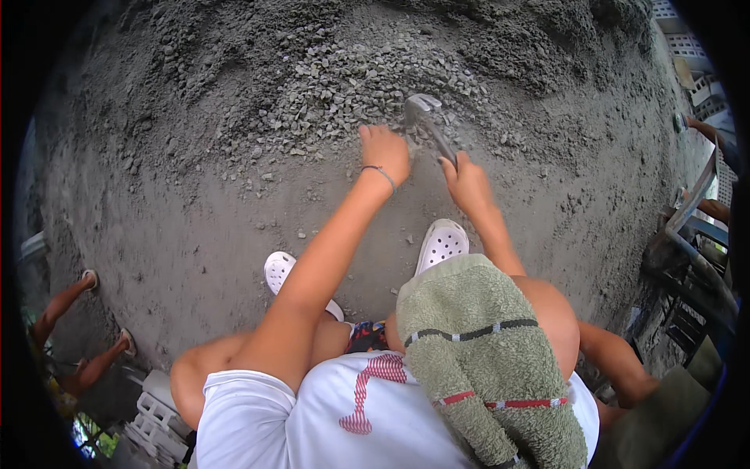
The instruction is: Breaking stones into smaller pieces using a hammer.
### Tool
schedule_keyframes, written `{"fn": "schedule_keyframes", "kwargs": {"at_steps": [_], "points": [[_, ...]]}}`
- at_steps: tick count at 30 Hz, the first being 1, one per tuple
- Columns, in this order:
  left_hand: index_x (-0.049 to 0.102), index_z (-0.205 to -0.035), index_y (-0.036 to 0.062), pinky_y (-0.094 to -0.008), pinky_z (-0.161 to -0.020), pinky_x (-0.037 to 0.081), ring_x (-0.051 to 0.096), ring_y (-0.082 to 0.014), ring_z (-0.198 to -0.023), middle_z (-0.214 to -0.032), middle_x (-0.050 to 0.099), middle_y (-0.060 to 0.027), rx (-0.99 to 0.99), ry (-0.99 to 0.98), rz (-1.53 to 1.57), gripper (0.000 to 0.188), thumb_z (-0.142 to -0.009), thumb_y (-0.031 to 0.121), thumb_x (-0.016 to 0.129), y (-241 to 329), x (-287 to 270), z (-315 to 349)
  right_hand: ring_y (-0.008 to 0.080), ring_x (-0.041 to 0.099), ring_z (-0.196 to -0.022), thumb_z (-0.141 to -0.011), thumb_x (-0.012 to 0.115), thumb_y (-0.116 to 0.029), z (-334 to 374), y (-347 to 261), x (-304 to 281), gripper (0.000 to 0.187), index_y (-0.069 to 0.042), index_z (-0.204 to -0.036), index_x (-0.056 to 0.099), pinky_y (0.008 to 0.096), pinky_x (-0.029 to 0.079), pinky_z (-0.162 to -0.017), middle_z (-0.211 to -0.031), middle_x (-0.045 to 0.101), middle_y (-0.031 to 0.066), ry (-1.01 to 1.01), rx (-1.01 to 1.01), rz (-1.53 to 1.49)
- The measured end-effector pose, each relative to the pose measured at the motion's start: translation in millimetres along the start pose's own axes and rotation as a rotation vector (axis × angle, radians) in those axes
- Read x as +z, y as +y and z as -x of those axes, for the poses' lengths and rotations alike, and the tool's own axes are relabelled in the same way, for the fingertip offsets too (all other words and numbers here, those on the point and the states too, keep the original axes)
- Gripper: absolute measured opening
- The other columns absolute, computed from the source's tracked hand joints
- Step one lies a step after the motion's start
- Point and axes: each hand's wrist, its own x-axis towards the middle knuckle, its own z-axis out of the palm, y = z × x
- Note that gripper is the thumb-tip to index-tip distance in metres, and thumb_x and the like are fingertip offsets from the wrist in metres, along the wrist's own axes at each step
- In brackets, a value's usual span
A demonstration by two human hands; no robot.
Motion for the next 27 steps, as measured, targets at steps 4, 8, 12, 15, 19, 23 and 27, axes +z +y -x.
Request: {"fn": "schedule_keyframes", "kwargs": {"at_steps": [4,8,12,15,19,23,27], "points": [[0.062,-0.08,0.0043,-0.038,-0.083,0.027,0.047,-0.0254,-0.09,-0.089,0.054,-0.0117,0.02,-0.008,0.007,0.043,-0.053,0.037,0.068,-3,-7,-1,0.043,0.052,-0.06,-0.081,0.046,-0.029,23,-22,-18,0.03,0.001,-0.083,0.042,0.0475,0.041,-0.054,-0.062,0.053,0.026,0.068,0.007,-0.123],[0.062,-0.08,0.0052,-0.0388,-0.083,0.027,0.046,-0.0253,-0.092,-0.09,0.054,-0.012,0.005,-0.055,0.06,0.043,-0.053,0.038,0.069,2,-13,-6,0.0435,0.052,-0.063,-0.08,0.046,-0.03,10,9,17,0.031,0.001,-0.082,0.043,0.0485,0.041,-0.056,-0.063,0.053,0.0265,0.077,0.04,-0.052],[0.058,-0.089,0.0035,-0.0392,-0.082,0.027,0.045,-0.0255,-0.093,-0.092,0.053,-0.013,0.016,-0.034,0.053,0.051,-0.053,0.038,0.069,4,-11,1,0.0408,0.051,-0.056,-0.08,0.046,-0.031,6,20,-2,0.032,0.002,-0.082,0.045,0.0459,0.041,-0.054,-0.062,0.052,0.0256,0.025,0.049,-0.159],[0.052,-0.098,0.0022,-0.0405,-0.085,0.025,0.044,-0.0274,-0.095,-0.094,0.052,-0.0148,-0.043,0.025,0.224,0.061,-0.052,0.038,0.069,-12,-2,5,0.0183,0.04,-0.038,-0.081,0.045,-0.034,28,35,-16,0.031,-0.004,-0.072,0.043,0.0298,0.033,-0.037,-0.051,0.043,0.0072,-0.084,0.271,-0.621],[0.048,-0.1,0.0017,-0.0393,-0.087,0.023,0.044,-0.0285,-0.094,-0.094,0.051,-0.0158,-0.004,0.101,0.413,0.064,-0.05,0.036,0.069,-19,9,15,0.0035,0.027,-0.034,-0.083,0.042,-0.037,73,56,-54,0.031,-0.012,-0.066,0.038,0.0182,0.023,-0.031,-0.048,0.031,-0.0053,-0.282,0.66,-1.106],[0.049,-0.098,0.0015,-0.0368,-0.087,0.023,0.044,-0.0277,-0.093,-0.091,0.052,-0.0157,-0.035,0.118,0.49,0.064,-0.047,0.035,0.068,-19,8,22,0.0039,0.025,-0.032,-0.083,0.041,-0.038,75,100,-51,0.032,-0.011,-0.066,0.038,0.019,0.022,-0.028,-0.047,0.032,-0.0046,-0.483,0.845,-1.098],[0.05,-0.091,-0.001,-0.0407,-0.087,0.023,0.044,-0.0302,-0.093,-0.091,0.052,-0.0182,-0.042,0.044,0.56,0.06,-0.047,0.036,0.065,-30,-2,34,0.0029,0.025,-0.032,-0.084,0.04,-0.037,36,73,-37,0.03,-0.011,-0.07,0.038,0.018,0.023,-0.028,-0.046,0.031,-0.0052,-0.611,0.783,-1.108]]}}
